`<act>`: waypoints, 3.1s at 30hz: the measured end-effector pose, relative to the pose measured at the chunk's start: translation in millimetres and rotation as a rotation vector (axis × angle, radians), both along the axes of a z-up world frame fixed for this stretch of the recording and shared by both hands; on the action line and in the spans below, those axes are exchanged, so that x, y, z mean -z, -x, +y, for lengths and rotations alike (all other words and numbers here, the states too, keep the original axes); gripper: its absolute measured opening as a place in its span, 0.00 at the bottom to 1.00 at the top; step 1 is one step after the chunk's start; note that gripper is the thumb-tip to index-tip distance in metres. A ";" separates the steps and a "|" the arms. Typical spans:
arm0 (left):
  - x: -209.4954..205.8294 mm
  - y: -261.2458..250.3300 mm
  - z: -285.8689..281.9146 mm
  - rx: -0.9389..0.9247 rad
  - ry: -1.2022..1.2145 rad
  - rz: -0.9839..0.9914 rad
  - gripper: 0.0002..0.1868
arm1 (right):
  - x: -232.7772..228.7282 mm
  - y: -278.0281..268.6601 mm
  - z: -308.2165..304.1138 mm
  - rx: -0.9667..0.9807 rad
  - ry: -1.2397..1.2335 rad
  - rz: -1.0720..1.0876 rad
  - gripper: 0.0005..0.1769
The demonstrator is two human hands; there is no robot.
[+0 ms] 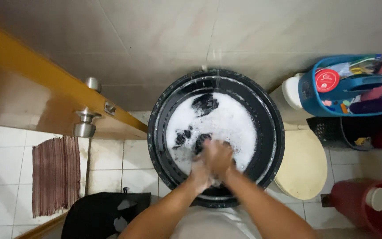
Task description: Manually wash dark clothes in a tub with soapy water.
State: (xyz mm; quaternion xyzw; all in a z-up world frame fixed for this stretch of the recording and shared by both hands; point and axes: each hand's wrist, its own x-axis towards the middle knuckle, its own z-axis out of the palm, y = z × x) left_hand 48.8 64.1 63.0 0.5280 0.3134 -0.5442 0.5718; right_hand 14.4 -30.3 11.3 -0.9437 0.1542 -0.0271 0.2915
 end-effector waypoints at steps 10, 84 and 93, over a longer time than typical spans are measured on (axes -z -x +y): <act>71.4 -45.8 31.8 0.218 0.541 -0.782 0.24 | -114.1 1.5 -26.5 -0.142 -0.312 0.427 0.19; 81.5 -118.1 95.6 0.155 -0.070 -0.708 0.17 | 40.8 88.9 -122.8 0.336 -1.057 -0.202 0.28; 111.7 -9.0 2.5 -0.224 0.282 0.064 0.19 | -74.9 15.2 26.6 -0.228 -0.487 -0.352 0.10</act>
